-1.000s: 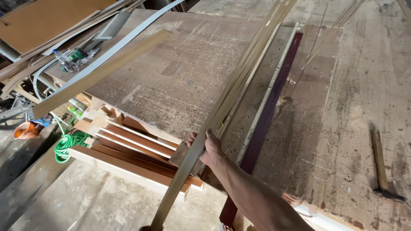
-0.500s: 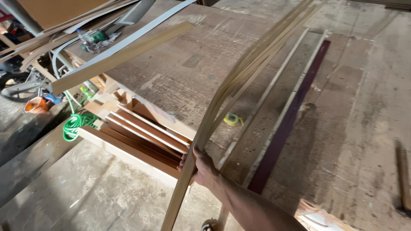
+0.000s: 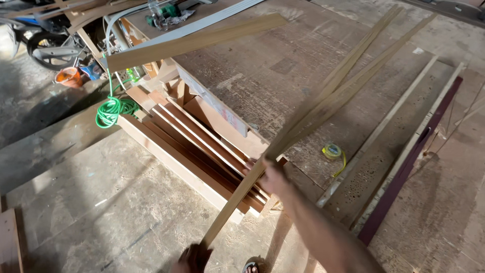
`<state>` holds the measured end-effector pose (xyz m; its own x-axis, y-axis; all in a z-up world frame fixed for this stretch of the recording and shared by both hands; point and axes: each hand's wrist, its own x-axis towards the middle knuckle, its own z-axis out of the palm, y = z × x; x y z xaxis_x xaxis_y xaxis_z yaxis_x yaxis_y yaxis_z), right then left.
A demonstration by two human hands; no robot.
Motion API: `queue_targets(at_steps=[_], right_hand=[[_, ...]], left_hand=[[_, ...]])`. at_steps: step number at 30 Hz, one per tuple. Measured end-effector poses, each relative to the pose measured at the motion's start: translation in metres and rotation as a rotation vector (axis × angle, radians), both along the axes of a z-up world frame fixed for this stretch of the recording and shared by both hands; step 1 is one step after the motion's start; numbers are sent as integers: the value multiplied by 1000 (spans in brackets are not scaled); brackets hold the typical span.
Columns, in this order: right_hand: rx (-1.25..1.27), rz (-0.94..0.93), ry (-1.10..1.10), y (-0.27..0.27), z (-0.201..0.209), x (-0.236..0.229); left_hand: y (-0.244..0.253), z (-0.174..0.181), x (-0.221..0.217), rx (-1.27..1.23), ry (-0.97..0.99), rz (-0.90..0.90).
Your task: The person measures and marks a long wooden board using a measuring tape and a pencil, then sorts through several thin wooden strips on a workshop table.
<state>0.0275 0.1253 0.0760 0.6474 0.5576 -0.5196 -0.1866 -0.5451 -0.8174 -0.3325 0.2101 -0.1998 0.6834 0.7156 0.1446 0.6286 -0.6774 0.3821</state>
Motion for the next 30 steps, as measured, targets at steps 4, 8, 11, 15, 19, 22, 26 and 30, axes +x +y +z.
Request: queue_targets(at_steps=[4,8,11,15,19,22,26,30], right_hand=[[424,-376,529,-10,-17,30],[51,-70,231,-69,10,-20],[126,65,369,-134,-45,-43],[-11,248,238,-206,-77,-92],[-63,240,135,-259,-102,-133],[9,94,285,-277,-112,-157],[35,67,257,-278,-130,-186],[-56,219,243,-274,-136,-208]], left_hand=[[42,74,93,0,-67,-141],[74,41,168,64,-87,-212],[84,22,225,163,-40,-262],[91,44,291,-53,65,-262],[101,41,327,-139,173,-197],[98,50,295,-231,250,-139],[79,-19,184,-279,114,-14],[29,-129,-14,-451,397,25]])
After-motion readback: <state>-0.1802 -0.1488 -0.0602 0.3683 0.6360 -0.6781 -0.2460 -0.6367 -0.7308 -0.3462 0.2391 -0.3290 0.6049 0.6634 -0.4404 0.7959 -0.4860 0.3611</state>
